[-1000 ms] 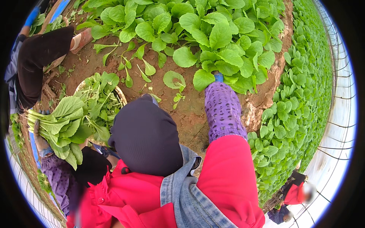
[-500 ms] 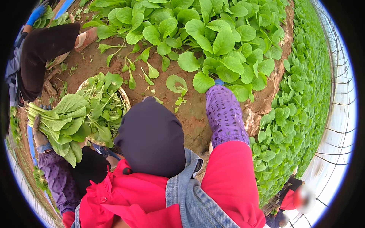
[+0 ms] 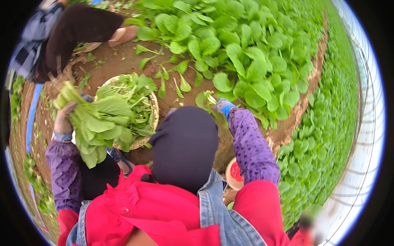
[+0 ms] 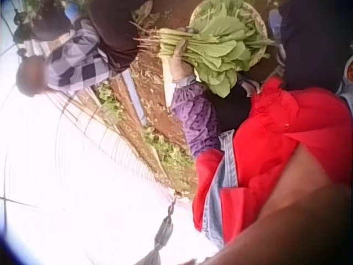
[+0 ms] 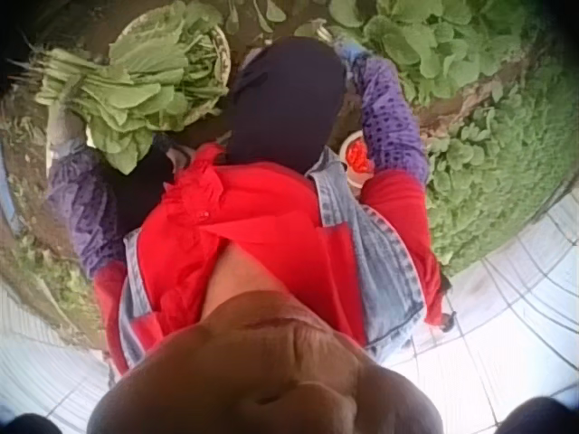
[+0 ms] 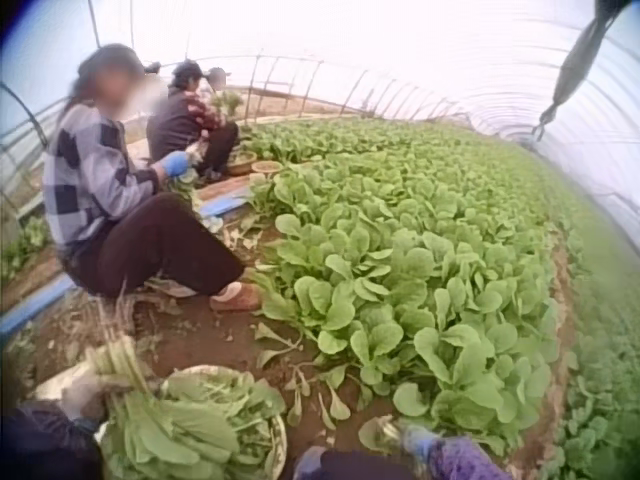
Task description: The person harvests leafy green vegetables in a greenhouse, gathering them into bunches and placing them into a basket. They repeatedly pick vegetables from the ground, bundle them, and add them to the basket.
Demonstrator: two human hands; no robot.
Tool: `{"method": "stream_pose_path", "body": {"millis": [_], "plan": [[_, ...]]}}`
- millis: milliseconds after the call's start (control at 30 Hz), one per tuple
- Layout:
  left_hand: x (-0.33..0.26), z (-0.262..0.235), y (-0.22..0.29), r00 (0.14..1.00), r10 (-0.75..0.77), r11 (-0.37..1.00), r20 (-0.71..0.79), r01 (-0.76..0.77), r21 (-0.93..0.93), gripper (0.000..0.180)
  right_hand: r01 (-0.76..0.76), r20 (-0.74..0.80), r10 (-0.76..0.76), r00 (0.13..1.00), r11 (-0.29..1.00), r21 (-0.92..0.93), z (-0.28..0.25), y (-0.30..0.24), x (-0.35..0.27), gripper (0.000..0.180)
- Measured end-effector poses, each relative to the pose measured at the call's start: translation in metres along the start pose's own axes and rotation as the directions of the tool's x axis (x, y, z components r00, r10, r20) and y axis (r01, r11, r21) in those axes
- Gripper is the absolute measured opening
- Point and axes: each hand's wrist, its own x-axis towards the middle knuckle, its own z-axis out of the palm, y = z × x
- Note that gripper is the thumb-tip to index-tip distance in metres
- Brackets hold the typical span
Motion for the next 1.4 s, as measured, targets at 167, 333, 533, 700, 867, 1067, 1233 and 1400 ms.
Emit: {"method": "stream_pose_path", "body": {"millis": [167,333,533,700,867,1067,1233,1400], "plan": [[-0.001,0.027,0.016,0.989,0.033,0.99,0.142,-0.052,0.133,0.036,0.543,-0.175,-0.59,0.788,0.535,0.647,-0.099,-0.193,-0.06,0.052],[0.0,0.031,0.026,0.959,0.16,0.982,0.236,-0.178,0.058,0.046,0.752,-0.313,-0.777,0.546,0.29,0.591,-0.14,-0.344,-0.12,0.04],[-0.004,0.033,0.041,0.961,0.214,0.977,0.177,-0.212,-0.03,0.043,0.517,-0.377,-0.741,0.555,-0.047,0.855,-0.106,-0.453,-0.155,0.044],[-0.009,0.024,0.041,0.966,0.218,0.975,0.141,-0.221,0.006,0.042,0.526,-0.395,-0.838,0.375,-0.159,0.836,-0.087,-0.473,-0.168,0.051],[-0.002,0.004,0.02,0.969,0.211,0.885,0.127,-0.245,0.395,0.061,0.36,-0.363,-0.846,0.391,-0.222,0.906,-0.106,-0.466,-0.156,0.052],[-0.012,0.011,0.012,0.965,0.253,0.742,0.073,-0.242,0.625,0.074,0.71,-0.608,-0.552,0.571,-0.041,0.703,-0.107,-0.452,-0.095,0.039],[-0.012,0.02,0.024,0.954,0.299,0.723,0.03,-0.247,0.645,0.065,0.906,-0.833,-0.357,0.422,0.145,0.397,-0.104,-0.473,-0.122,0.042],[-0.01,0.028,0.03,0.947,0.312,0.704,0.081,-0.288,0.649,0.06,0.893,-0.86,-0.242,0.45,0.141,0.428,-0.114,-0.464,-0.122,0.037]]}}
